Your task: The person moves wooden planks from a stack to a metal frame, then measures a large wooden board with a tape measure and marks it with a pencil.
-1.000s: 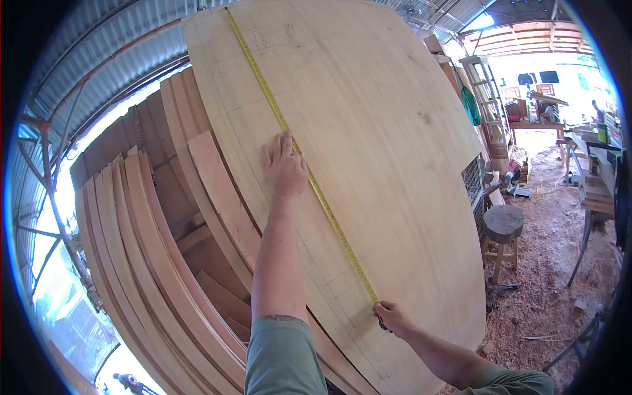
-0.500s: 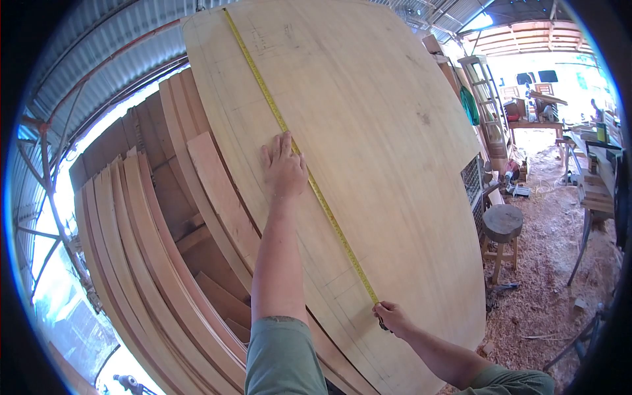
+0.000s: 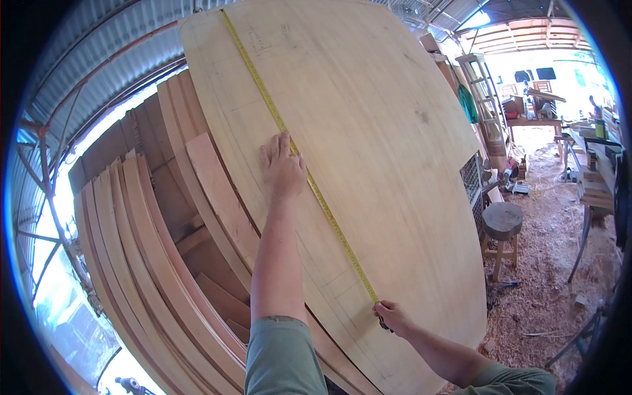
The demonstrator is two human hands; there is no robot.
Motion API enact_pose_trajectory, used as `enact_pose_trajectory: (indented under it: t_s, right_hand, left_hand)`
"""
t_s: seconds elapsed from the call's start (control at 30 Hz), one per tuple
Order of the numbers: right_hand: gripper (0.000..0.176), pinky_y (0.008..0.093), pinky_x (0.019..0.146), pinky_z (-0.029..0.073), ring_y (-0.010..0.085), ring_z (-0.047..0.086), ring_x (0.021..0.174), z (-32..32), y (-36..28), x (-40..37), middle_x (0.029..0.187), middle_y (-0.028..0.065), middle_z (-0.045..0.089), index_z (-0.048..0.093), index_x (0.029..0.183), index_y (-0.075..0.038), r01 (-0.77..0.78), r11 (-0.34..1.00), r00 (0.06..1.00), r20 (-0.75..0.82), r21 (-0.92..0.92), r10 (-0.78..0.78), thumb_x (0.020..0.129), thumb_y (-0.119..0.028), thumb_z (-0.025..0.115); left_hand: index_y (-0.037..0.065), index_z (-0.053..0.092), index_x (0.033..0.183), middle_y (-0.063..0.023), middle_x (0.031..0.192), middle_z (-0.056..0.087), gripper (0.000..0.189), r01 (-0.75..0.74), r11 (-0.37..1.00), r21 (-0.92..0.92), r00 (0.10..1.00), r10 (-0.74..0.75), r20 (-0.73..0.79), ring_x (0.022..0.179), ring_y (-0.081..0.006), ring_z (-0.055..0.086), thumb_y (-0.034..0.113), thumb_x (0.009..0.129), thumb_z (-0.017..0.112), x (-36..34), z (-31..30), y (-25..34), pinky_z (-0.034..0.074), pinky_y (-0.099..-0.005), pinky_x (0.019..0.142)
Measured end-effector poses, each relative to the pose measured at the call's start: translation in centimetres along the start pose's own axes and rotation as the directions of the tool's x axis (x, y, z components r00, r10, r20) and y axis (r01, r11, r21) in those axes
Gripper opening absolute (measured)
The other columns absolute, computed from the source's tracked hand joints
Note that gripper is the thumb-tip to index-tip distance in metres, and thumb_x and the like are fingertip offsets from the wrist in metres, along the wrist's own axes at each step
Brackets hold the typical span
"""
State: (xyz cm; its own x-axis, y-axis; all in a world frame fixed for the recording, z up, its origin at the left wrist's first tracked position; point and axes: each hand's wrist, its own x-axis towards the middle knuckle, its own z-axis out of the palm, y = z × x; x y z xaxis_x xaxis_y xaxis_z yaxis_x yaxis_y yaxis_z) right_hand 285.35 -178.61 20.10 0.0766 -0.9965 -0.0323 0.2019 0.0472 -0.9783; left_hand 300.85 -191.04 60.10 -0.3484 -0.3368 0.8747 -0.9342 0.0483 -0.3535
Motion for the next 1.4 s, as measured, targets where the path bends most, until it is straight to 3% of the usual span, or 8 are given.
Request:
enact_pose_trajectory:
  t_s: [0.7, 0.9, 1.07, 1.13, 1.23, 1.3, 1.37, 1.4]
  right_hand:
    - [0.028, 0.0249, 0.047, 0.033, 0.006, 0.043, 0.053, -0.9, -0.4, -0.2, 0.068, -0.0023, 0.053, 0.066, 0.092, -0.002, -0.037, 0.999, 0.999, 0.008, -0.032, 0.037, 0.095, -0.027, 0.053]
    - [0.028, 0.0251, 0.049, 0.036, 0.0068, 0.045, 0.057, -1.4, -1.1, -0.3, 0.074, -0.0018, 0.055, 0.064, 0.098, -0.004, -0.053, 0.999, 0.991, 0.126, -0.003, 0.053, 0.094, -0.03, 0.055]
    - [0.027, 0.0245, 0.052, 0.037, 0.0066, 0.044, 0.062, -1.3, -1.5, -0.9, 0.079, -0.0021, 0.056, 0.064, 0.1, -0.007, -0.058, 0.998, 0.991, 0.124, 0.037, 0.053, 0.095, -0.031, 0.054]
    - [0.027, 0.0242, 0.053, 0.037, 0.0065, 0.044, 0.062, -1.9, -0.3, -0.8, 0.08, -0.0021, 0.057, 0.064, 0.1, -0.007, -0.048, 0.998, 0.996, 0.082, 0.05, 0.044, 0.095, -0.031, 0.054]
    - [0.028, 0.0247, 0.052, 0.037, 0.0064, 0.044, 0.061, -2.0, 0.4, -1.3, 0.079, -0.0027, 0.056, 0.065, 0.096, -0.007, -0.061, 0.989, 0.996, 0.076, 0.132, 0.051, 0.093, -0.033, 0.055]
    - [0.028, 0.0256, 0.05, 0.037, 0.0063, 0.045, 0.059, -6.6, 3.5, -3.1, 0.077, -0.0035, 0.054, 0.065, 0.093, -0.009, -0.064, 0.995, 0.994, 0.097, 0.077, 0.056, 0.092, -0.036, 0.057]
    - [0.03, 0.0253, 0.051, 0.04, 0.0066, 0.049, 0.064, -10.8, 5.2, -6.1, 0.082, -0.0033, 0.057, 0.064, 0.1, -0.01, -0.126, 0.986, 0.991, -0.023, 0.106, 0.129, 0.091, -0.038, 0.057]
    - [0.033, 0.0248, 0.056, 0.044, 0.0083, 0.055, 0.077, -14.2, 10.6, -6.0, 0.09, -0.001, 0.062, 0.064, 0.107, -0.01, -0.181, 0.98, 0.979, -0.08, 0.083, 0.187, 0.091, -0.039, 0.058]
  left_hand:
    - [0.004, 0.074, 0.089, -0.0007, 0.147, 0.036, 0.035, 0.009, 1.0, 0.019, 0.995, -0.007, -0.1, 0.138, -0.0221, 0.028, 0.028, 0.09, 0.049, 0.1, 0.2, 0.2, 0.018, -0.0511, 0.114]
    - [0.005, 0.039, 0.138, -0.0142, 0.142, 0.039, 0.069, 0.01, 0.946, -0.324, 0.985, -0.065, -0.159, 0.134, -0.0297, 0.034, 0.028, 0.077, 0.064, 0.8, 2.0, -1.5, 0.022, -0.0479, 0.112]
    - [-0.001, 0.05, 0.13, -0.0199, 0.148, 0.034, 0.051, -0.057, 0.954, -0.295, 0.949, -0.04, -0.312, 0.135, -0.0361, 0.032, 0.036, 0.095, 0.048, 1.5, 4.0, -3.9, 0.024, -0.0472, 0.112]
    - [-0.004, 0.057, 0.121, -0.0233, 0.142, 0.041, 0.048, -0.211, 0.96, 0.185, 0.952, 0.245, -0.184, 0.132, -0.0378, 0.037, 0.034, 0.1, 0.036, 2.4, 4.8, -6.6, 0.026, -0.0473, 0.111]
    - [-0.003, 0.051, 0.129, -0.0195, 0.137, 0.049, 0.048, 0.028, 0.592, -0.806, 0.998, -0.062, -0.011, 0.133, -0.0364, 0.036, 0.03, 0.103, 0.029, 6.5, 14.3, -17.8, 0.026, -0.0452, 0.112]
    - [-0.001, 0.036, 0.141, -0.0164, 0.139, 0.048, 0.048, -0.317, 0.938, -0.144, 0.919, 0.265, -0.293, 0.135, -0.0345, 0.034, 0.028, 0.103, 0.029, 5.6, 8.4, -12.7, 0.024, -0.0438, 0.114]
    - [0.013, 0.007, 0.152, -0.0138, 0.158, 0.011, 0.067, -0.68, 0.711, 0.178, 0.643, 0.696, -0.321, 0.144, -0.0275, 0.013, 0.045, 0.1, 0.034, 9.4, 14.4, -18.9, 0.01, -0.0458, 0.118]
    - [0.006, 0.035, 0.129, -0.0134, 0.128, 0.039, 0.046, -0.542, 0.81, 0.223, 0.668, 0.577, -0.471, 0.114, -0.0291, 0.038, 0.035, 0.096, 0.048, 8.1, 13.0, -16.5, 0.031, -0.0439, 0.1]
